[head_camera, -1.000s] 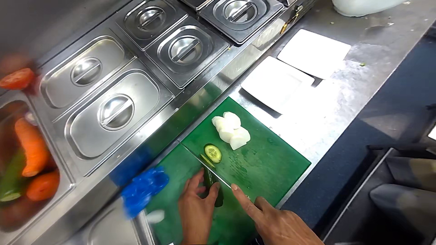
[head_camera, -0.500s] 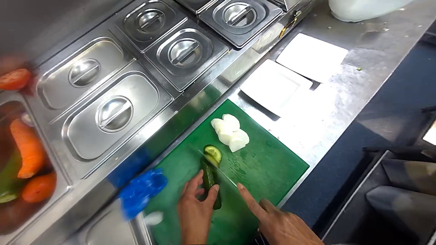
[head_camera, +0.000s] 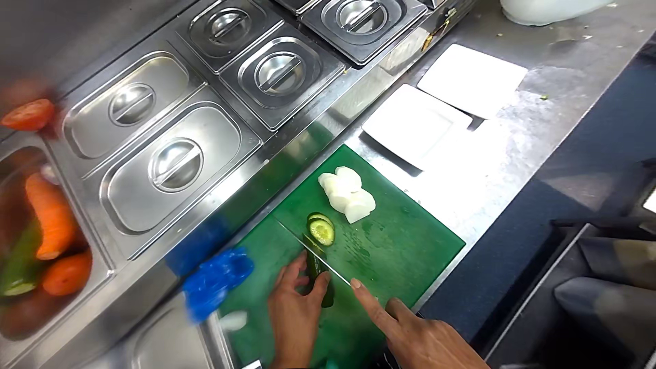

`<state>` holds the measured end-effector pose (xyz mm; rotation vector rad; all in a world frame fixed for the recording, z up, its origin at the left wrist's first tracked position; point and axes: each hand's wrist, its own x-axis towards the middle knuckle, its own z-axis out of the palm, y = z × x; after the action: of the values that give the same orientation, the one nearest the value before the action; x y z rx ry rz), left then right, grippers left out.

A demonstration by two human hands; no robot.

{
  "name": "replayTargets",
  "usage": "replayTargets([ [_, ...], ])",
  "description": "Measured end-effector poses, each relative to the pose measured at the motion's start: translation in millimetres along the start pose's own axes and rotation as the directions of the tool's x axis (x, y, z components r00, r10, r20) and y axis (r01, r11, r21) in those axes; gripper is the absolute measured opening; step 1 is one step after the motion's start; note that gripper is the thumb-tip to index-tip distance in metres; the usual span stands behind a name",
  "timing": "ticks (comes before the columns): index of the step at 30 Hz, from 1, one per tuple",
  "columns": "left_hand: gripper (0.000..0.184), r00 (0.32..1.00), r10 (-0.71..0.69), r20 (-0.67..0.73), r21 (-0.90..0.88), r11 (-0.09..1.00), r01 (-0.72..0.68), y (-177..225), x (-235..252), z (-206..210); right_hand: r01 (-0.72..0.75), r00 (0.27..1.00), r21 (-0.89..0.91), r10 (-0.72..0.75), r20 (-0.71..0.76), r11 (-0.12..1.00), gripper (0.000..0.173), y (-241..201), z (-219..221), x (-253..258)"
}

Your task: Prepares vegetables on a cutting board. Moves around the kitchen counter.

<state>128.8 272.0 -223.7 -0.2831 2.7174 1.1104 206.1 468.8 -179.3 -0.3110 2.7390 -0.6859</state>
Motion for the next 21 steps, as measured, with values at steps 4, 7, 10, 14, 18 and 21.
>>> replayTargets([
  [4, 0.056, 0.999, 0.030, 0.017, -0.010, 0.999, -0.030, -4.0, -0.2, -1.3, -0.017, 1.000, 0.011, 0.017, 0.008, 1.000, 0.066, -2.4, 1.3, 0.8],
  [7, 0.056, 0.999, 0.029, 0.043, -0.017, 0.999, -0.028, -5.3, -0.1, -3.2, -0.011, 1.000, 0.019, 0.011, 0.013, 1.000, 0.065, -1.7, -0.5, 2.2],
  [10, 0.056, 0.999, 0.025, 0.047, -0.012, 1.000, -0.024, -5.0, -0.3, -3.1, -0.022, 0.999, 0.022, 0.021, 0.045, 1.000, 0.065, -0.7, -2.0, 4.5],
  [14, 0.057, 0.998, -0.008, 0.069, -0.006, 1.000, 0.009, -0.7, 2.2, -4.8, -0.069, 0.990, 0.028, 0.065, 0.129, 0.997, 0.072, 10.9, 11.4, 11.3],
  [18, 0.058, 0.993, -0.021, 0.118, -0.022, 0.999, 0.023, -0.2, -1.6, -5.9, -0.081, 0.988, 0.013, 0.079, 0.134, 0.997, 0.074, 12.3, 12.5, 10.0],
  [21, 0.063, 0.974, -0.085, 0.208, -0.071, 0.992, 0.102, -1.1, -5.3, -9.4, -0.094, 0.987, 0.039, 0.088, 0.137, 0.995, 0.073, 10.5, 13.0, 9.1],
])
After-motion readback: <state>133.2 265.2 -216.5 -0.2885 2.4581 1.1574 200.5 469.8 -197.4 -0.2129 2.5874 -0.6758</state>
